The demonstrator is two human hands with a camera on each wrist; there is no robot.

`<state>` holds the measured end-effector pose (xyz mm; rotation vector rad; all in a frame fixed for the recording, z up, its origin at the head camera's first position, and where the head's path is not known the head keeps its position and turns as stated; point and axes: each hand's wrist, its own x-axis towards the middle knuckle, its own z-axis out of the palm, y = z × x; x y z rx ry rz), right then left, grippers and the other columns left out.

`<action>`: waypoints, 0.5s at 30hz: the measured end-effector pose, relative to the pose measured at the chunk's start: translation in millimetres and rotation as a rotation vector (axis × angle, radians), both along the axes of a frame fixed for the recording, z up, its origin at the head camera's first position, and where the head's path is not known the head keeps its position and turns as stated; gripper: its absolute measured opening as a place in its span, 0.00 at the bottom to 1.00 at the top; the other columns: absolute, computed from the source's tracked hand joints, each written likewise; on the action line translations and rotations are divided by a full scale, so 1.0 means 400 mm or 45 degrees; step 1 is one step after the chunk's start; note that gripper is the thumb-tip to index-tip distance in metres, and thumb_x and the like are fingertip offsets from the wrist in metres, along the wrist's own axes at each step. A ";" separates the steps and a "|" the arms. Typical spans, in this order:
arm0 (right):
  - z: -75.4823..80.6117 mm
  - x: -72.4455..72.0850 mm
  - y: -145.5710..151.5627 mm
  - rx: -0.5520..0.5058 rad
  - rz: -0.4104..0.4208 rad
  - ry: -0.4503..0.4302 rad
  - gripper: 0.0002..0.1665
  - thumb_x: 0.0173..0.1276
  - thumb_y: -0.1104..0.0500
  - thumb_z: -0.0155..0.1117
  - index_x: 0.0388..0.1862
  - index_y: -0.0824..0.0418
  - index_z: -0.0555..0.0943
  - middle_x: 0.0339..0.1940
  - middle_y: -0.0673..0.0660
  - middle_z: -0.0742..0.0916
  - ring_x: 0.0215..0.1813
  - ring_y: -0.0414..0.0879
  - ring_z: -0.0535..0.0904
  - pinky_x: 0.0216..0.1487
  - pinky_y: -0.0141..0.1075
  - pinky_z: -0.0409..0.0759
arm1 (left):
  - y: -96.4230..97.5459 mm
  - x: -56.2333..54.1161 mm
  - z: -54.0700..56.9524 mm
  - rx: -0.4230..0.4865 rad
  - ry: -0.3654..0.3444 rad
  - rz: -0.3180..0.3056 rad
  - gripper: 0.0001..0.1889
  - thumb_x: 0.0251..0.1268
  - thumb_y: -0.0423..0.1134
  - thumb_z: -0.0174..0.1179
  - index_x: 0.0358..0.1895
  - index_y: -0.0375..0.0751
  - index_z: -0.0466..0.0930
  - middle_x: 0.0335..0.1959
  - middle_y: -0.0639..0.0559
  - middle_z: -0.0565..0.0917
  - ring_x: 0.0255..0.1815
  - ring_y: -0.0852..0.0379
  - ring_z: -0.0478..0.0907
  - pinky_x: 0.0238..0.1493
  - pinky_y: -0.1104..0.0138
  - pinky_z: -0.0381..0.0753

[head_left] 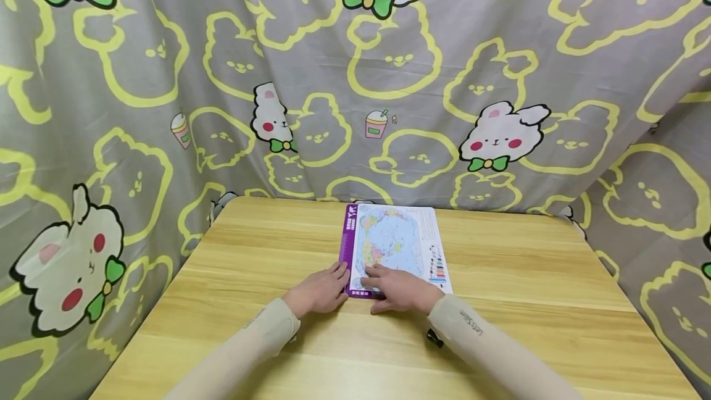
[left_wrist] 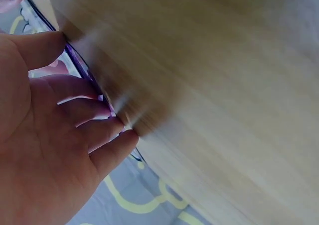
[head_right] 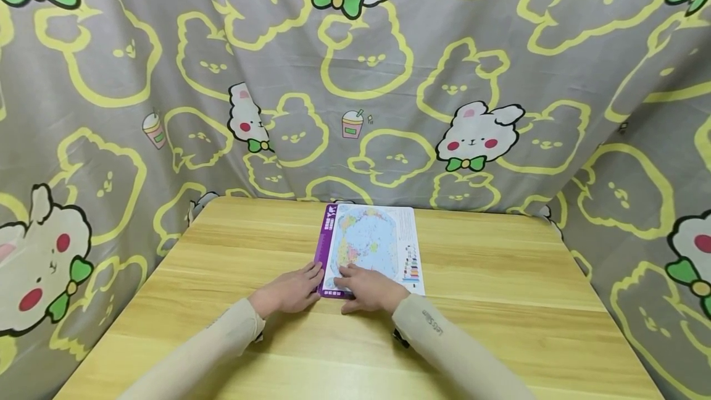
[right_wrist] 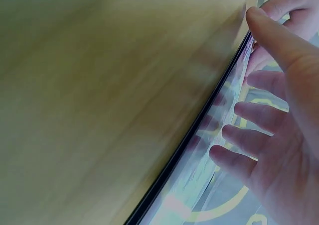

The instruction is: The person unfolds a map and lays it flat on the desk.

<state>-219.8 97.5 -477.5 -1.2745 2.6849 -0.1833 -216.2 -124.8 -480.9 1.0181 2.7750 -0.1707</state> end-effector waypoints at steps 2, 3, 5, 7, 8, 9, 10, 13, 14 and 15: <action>0.001 0.001 -0.009 0.005 0.002 -0.008 0.39 0.64 0.41 0.62 0.69 0.59 0.68 0.71 0.64 0.65 0.71 0.59 0.60 0.68 0.47 0.61 | -0.001 0.001 -0.001 -0.008 0.006 -0.003 0.30 0.73 0.50 0.45 0.69 0.31 0.60 0.71 0.37 0.58 0.71 0.43 0.55 0.68 0.58 0.59; 0.001 0.001 -0.013 0.010 0.001 -0.009 0.40 0.64 0.41 0.62 0.69 0.60 0.68 0.71 0.64 0.65 0.71 0.59 0.60 0.67 0.47 0.62 | -0.001 0.001 -0.001 -0.008 0.012 -0.005 0.30 0.73 0.50 0.46 0.69 0.31 0.61 0.71 0.37 0.59 0.71 0.43 0.56 0.68 0.58 0.59; 0.002 0.001 -0.020 0.016 -0.002 -0.010 0.39 0.64 0.41 0.62 0.69 0.60 0.68 0.71 0.64 0.66 0.71 0.59 0.60 0.67 0.47 0.62 | 0.000 -0.001 -0.002 -0.019 0.025 -0.012 0.30 0.73 0.50 0.46 0.69 0.32 0.61 0.71 0.38 0.59 0.71 0.43 0.56 0.68 0.59 0.59; 0.003 0.001 -0.025 0.025 -0.001 -0.008 0.39 0.64 0.41 0.61 0.69 0.60 0.68 0.71 0.63 0.66 0.71 0.59 0.60 0.67 0.47 0.62 | 0.000 -0.002 -0.003 -0.030 0.032 -0.017 0.31 0.73 0.51 0.46 0.69 0.32 0.61 0.71 0.38 0.59 0.71 0.43 0.56 0.68 0.59 0.60; 0.004 0.000 -0.028 0.030 -0.001 -0.010 0.38 0.65 0.41 0.61 0.69 0.59 0.68 0.71 0.63 0.66 0.71 0.59 0.60 0.67 0.48 0.62 | 0.000 -0.002 -0.004 -0.034 0.034 -0.018 0.31 0.73 0.51 0.46 0.69 0.32 0.61 0.71 0.38 0.59 0.71 0.43 0.56 0.68 0.59 0.60; 0.004 0.000 -0.031 0.038 0.001 -0.006 0.38 0.65 0.42 0.60 0.69 0.59 0.68 0.71 0.63 0.66 0.71 0.58 0.60 0.67 0.48 0.63 | 0.000 -0.002 -0.005 -0.035 0.036 -0.017 0.31 0.73 0.51 0.46 0.69 0.32 0.61 0.71 0.38 0.59 0.71 0.43 0.56 0.68 0.59 0.60; 0.004 -0.001 -0.033 0.042 0.001 -0.005 0.37 0.66 0.42 0.60 0.69 0.59 0.68 0.71 0.63 0.66 0.71 0.58 0.60 0.67 0.48 0.63 | 0.000 -0.002 -0.007 -0.039 0.037 -0.017 0.31 0.73 0.51 0.46 0.69 0.32 0.61 0.71 0.38 0.59 0.71 0.43 0.56 0.68 0.59 0.60; 0.001 -0.004 -0.038 0.057 -0.009 -0.004 0.35 0.68 0.43 0.59 0.68 0.58 0.69 0.71 0.61 0.66 0.71 0.57 0.59 0.67 0.48 0.63 | 0.000 -0.003 -0.009 -0.042 0.044 -0.021 0.31 0.73 0.51 0.46 0.69 0.32 0.61 0.71 0.38 0.60 0.71 0.43 0.57 0.68 0.59 0.60; 0.000 -0.006 -0.040 0.063 -0.013 -0.002 0.34 0.68 0.43 0.58 0.68 0.57 0.69 0.71 0.61 0.66 0.71 0.57 0.59 0.67 0.48 0.63 | 0.000 -0.004 -0.009 -0.043 0.047 -0.024 0.31 0.73 0.51 0.46 0.69 0.32 0.61 0.71 0.38 0.60 0.71 0.43 0.57 0.68 0.59 0.60; -0.002 -0.007 -0.040 0.066 -0.016 0.007 0.33 0.68 0.44 0.58 0.68 0.57 0.69 0.71 0.61 0.66 0.71 0.56 0.60 0.67 0.47 0.63 | 0.000 -0.004 -0.008 -0.044 0.050 -0.026 0.31 0.73 0.51 0.46 0.69 0.32 0.61 0.71 0.38 0.60 0.71 0.43 0.57 0.68 0.59 0.60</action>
